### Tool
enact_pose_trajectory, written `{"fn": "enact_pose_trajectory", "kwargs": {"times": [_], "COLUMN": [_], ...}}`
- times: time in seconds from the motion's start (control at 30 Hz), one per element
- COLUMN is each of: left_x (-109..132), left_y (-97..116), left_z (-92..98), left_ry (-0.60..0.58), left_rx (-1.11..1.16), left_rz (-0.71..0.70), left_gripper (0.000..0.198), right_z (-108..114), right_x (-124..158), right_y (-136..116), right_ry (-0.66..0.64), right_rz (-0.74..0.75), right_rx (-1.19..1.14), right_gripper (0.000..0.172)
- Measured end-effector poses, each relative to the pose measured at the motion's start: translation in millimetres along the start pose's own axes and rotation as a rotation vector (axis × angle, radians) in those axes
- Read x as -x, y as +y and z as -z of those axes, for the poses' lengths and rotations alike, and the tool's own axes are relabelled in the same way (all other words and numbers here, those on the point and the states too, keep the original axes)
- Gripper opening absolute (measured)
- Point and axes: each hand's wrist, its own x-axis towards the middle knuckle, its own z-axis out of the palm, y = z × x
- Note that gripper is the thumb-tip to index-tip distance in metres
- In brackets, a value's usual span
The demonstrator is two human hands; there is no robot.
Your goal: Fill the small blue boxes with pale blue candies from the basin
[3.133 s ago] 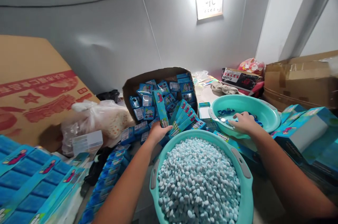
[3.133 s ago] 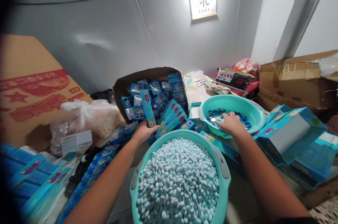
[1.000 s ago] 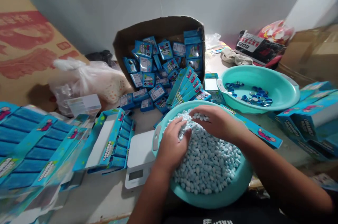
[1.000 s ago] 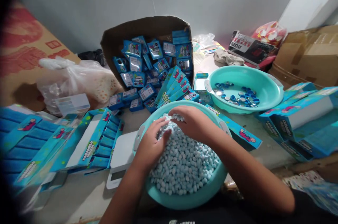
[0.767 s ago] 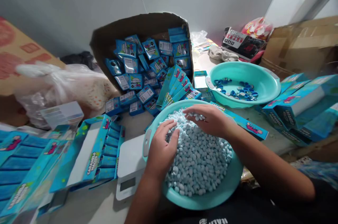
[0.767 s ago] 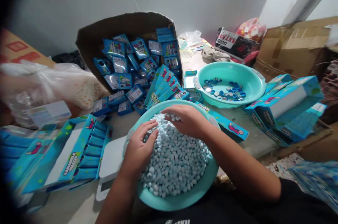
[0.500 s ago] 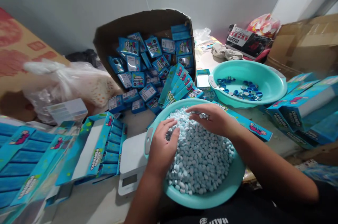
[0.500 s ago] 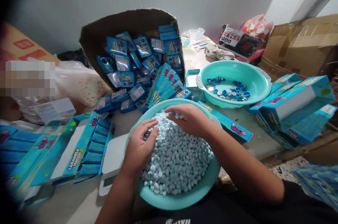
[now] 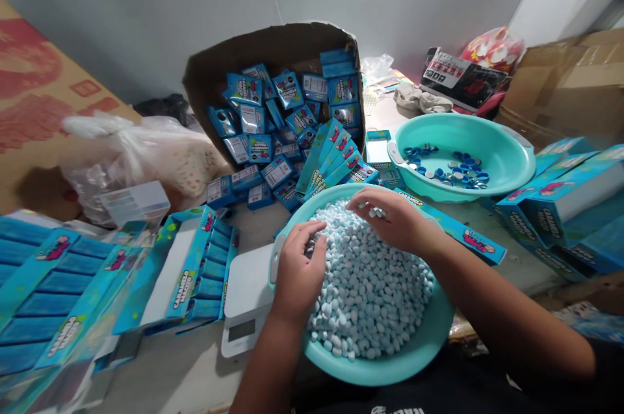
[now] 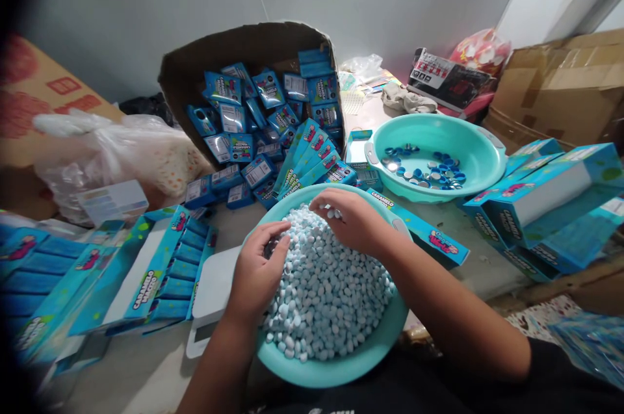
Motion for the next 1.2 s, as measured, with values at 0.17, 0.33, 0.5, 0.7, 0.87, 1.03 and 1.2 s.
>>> {"fn": "enact_pose_trajectory", "kwargs": {"times": [0.17,0.33,0.5,0.7,0.87,1.03,1.2], "left_x": [0,2,4,3,5,3,-63], "left_y": [-2,-4,-2,-4,0,3,-45], "left_z": [-0.8,0.3,-0.3,-1.9,-3.5,5.7,40.1], "left_ry": [-0.017,0.027,0.052,0.057,0.061,0.143,0.255], "left_rx": [0.050,0.047,0.039,0.069,0.061,-0.042,-0.123], "left_rz": [-0.036,-0.071,-0.079,-0.067,-0.091,-0.123,0.274], "left_gripper": [0.020,0.017,0.016,0.019,0.020,0.013,0.029], "right_z": [0,1,1,1,2,0,-2], "right_x": [1,0,0,1,1,5,7], "right_y": [0,-6,-4,-2,-3,-3,5], "right_ry": [-0.070,-0.066,-0.071,-0.046,-0.072,-0.102,-0.081], "right_rz": [-0.125,-0.228,-0.167,-0.142,-0.134,-0.184,-0.186], "right_rx": [-0.039,-0.059,-0.003,-0.015,-0.010,-0.068,-0.013], "right_gripper": [0.016,0.015,0.020,0.026,0.025,0.023,0.023]}}
